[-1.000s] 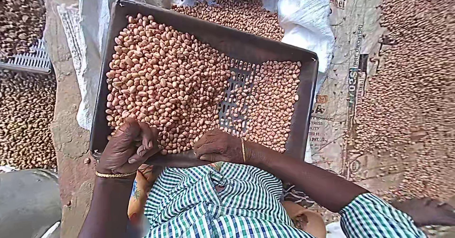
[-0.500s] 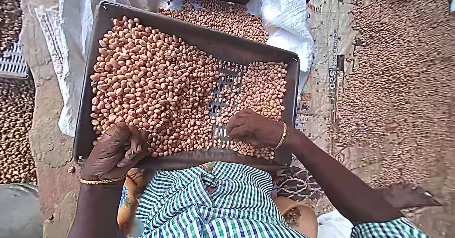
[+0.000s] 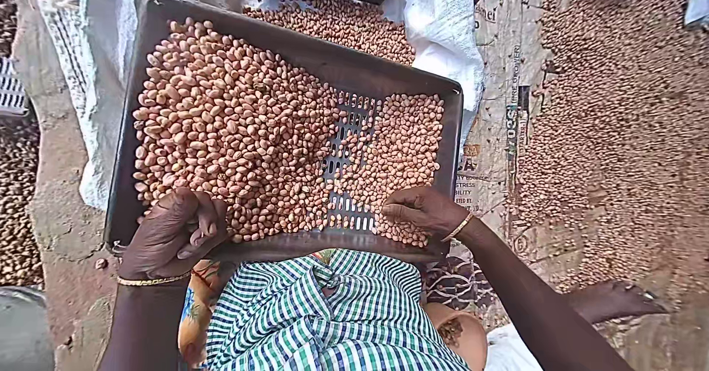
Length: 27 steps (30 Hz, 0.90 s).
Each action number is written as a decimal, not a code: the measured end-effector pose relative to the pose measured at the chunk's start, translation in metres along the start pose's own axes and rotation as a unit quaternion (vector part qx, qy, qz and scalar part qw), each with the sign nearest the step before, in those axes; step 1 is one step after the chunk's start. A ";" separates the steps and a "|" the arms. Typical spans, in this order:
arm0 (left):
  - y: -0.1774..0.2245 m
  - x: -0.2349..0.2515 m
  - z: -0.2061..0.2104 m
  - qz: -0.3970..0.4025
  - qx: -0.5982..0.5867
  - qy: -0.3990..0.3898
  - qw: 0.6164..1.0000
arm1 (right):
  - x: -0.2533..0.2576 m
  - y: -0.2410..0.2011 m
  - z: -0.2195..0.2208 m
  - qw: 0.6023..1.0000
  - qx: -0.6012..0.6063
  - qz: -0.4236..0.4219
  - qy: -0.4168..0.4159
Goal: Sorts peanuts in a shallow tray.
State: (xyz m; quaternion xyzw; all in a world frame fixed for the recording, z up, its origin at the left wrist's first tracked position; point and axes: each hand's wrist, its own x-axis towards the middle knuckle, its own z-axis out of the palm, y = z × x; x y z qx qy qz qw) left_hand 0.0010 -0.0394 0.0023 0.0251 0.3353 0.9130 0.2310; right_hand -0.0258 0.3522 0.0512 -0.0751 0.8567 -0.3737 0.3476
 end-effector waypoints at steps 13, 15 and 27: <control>-0.001 0.001 0.006 0.003 -0.013 0.010 1.000 | 0.107 -0.033 0.046 0.920 -0.204 -0.186 0.278; -0.001 0.001 0.006 0.007 -0.018 0.010 1.000 | 0.114 -0.035 0.051 0.924 -0.234 -0.159 0.257; -0.001 0.001 0.007 0.014 -0.006 0.004 1.000 | 0.097 -0.033 0.060 0.959 -0.107 -0.157 0.210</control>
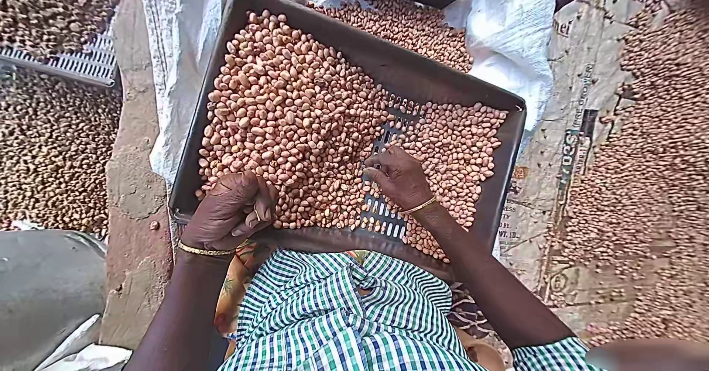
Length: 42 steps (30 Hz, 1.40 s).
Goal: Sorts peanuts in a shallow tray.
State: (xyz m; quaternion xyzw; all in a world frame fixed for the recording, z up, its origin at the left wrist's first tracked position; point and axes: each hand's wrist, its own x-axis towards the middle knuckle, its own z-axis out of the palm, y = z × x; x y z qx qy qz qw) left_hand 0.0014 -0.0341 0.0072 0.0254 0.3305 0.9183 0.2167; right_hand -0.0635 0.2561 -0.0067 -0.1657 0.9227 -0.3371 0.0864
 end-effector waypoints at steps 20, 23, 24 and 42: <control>0.000 -0.001 -0.002 -0.001 0.002 0.001 1.000 | 0.017 -0.027 0.015 0.989 -0.145 0.007 -0.038; -0.001 -0.001 -0.003 0.002 0.003 -0.005 1.000 | 0.028 -0.021 -0.004 0.996 -0.008 0.065 -0.065; -0.001 -0.001 -0.002 0.003 0.000 -0.003 1.000 | 0.028 -0.010 -0.007 0.988 0.130 0.079 -0.034; 0.000 0.000 -0.001 0.004 0.011 -0.010 1.000 | 0.010 -0.015 0.013 0.960 0.278 0.028 0.009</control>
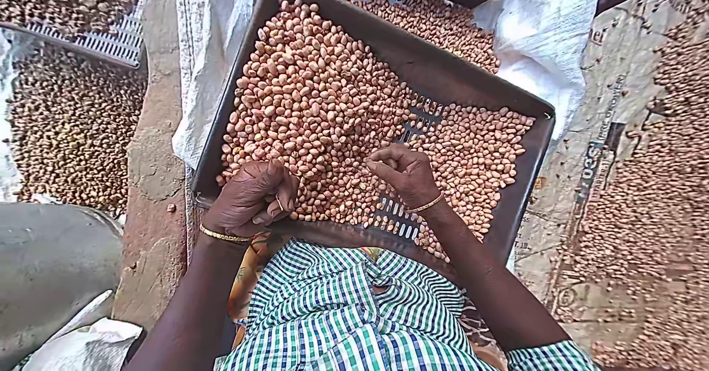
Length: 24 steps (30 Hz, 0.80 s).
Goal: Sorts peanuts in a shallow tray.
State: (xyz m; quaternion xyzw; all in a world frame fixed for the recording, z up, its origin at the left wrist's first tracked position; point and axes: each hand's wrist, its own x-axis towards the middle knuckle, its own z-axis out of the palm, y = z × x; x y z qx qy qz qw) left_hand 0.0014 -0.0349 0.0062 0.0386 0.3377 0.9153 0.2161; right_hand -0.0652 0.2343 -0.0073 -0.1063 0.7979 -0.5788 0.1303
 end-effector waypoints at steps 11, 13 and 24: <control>0.001 -0.001 0.002 -0.002 0.029 0.019 0.999 | 0.021 -0.017 0.022 0.965 -0.255 -0.068 0.011; 0.001 0.000 0.002 -0.002 0.023 0.014 1.000 | 0.022 -0.014 0.023 0.958 -0.272 -0.090 0.005; 0.000 0.000 0.001 0.000 0.002 0.004 1.000 | 0.004 -0.024 0.024 0.969 -0.233 -0.078 -0.014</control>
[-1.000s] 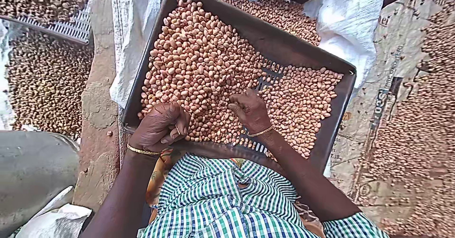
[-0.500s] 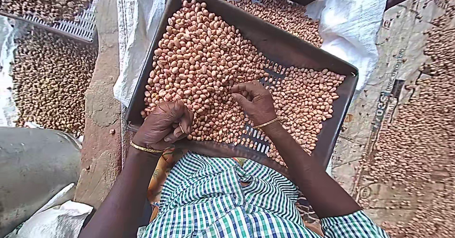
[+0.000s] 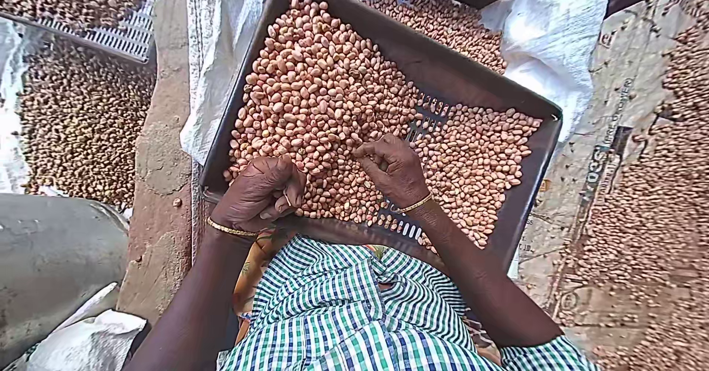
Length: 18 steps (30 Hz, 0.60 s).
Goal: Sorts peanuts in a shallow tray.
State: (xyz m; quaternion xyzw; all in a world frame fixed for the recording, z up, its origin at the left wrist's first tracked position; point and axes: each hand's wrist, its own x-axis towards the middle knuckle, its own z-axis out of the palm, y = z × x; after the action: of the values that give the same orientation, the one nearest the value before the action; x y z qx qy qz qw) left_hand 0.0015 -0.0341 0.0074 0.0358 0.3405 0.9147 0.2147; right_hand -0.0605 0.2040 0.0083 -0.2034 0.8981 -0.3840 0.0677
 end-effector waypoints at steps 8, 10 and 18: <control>-0.001 0.000 -0.002 0.007 0.021 -0.001 1.000 | 0.007 -0.001 0.017 0.995 -0.096 0.007 -0.018; 0.000 0.000 -0.001 0.006 0.016 -0.002 1.000 | 0.007 0.003 0.012 0.997 -0.070 0.011 -0.022; 0.000 0.002 0.000 0.002 0.012 -0.013 1.000 | 0.024 0.035 -0.024 0.877 0.444 0.159 0.092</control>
State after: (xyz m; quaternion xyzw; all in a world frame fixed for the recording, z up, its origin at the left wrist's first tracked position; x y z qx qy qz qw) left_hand -0.0005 -0.0332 0.0070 0.0512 0.3489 0.9102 0.2172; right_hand -0.1001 0.2311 0.0010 0.0300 0.6559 -0.7433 0.1285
